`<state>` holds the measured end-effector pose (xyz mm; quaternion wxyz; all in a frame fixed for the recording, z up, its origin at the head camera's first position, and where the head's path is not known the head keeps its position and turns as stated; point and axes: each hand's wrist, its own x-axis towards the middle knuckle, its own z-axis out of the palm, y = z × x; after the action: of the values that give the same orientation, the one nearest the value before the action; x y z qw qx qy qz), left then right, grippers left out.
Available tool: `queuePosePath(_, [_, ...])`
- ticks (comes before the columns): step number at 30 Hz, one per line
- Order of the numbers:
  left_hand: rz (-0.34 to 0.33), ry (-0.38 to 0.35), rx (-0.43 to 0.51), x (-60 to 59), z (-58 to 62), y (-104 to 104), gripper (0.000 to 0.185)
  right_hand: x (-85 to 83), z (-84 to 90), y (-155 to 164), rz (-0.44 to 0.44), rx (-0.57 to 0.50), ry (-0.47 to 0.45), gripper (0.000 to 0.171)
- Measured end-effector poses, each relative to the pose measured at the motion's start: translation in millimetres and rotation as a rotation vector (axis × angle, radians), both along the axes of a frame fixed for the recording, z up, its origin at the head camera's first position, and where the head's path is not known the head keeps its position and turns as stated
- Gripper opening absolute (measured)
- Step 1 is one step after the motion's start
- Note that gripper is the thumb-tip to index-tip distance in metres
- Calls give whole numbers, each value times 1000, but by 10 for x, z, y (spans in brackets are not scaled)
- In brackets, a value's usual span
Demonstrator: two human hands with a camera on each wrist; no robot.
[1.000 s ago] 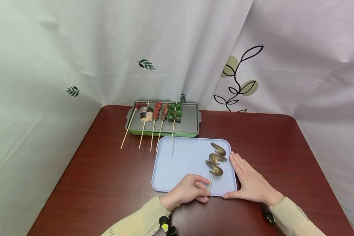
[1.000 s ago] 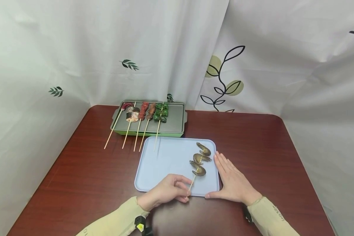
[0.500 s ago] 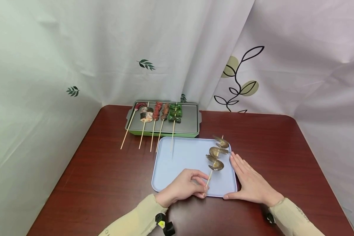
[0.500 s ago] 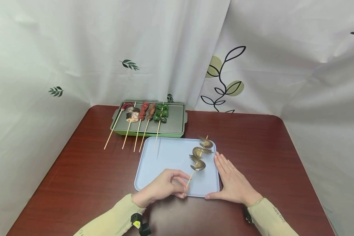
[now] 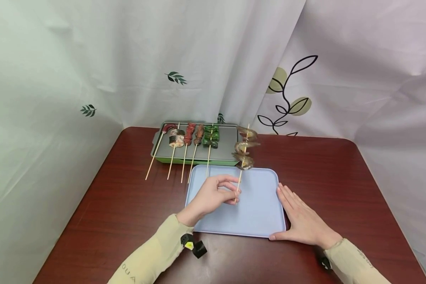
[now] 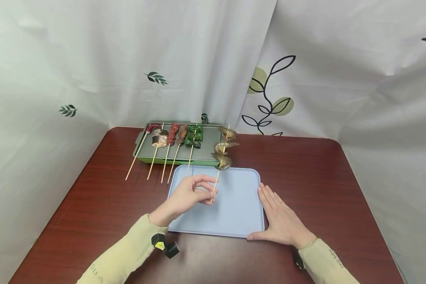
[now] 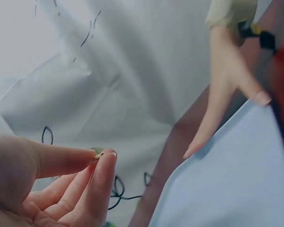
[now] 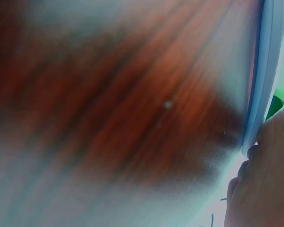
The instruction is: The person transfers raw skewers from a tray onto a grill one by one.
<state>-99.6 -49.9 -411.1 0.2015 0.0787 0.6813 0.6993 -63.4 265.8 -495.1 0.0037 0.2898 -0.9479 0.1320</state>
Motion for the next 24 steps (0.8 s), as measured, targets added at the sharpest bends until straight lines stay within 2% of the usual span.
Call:
queuePosePath(5, [64,0,-12,-205,50,-46,36,13,6,5,3,-8,9,138])
queuePosePath(10, [118,-34,-24,-363,-3,-69,38,21,9,3,3,-11,6,138])
queuePosePath(16, [167,-89,-73,-456,-76,-104,38,19,8,0,6,-10,7,138])
queuePosePath(24, [164,-133,-116,-521,-108,-141,40,13,17,4,2,-7,-3,138])
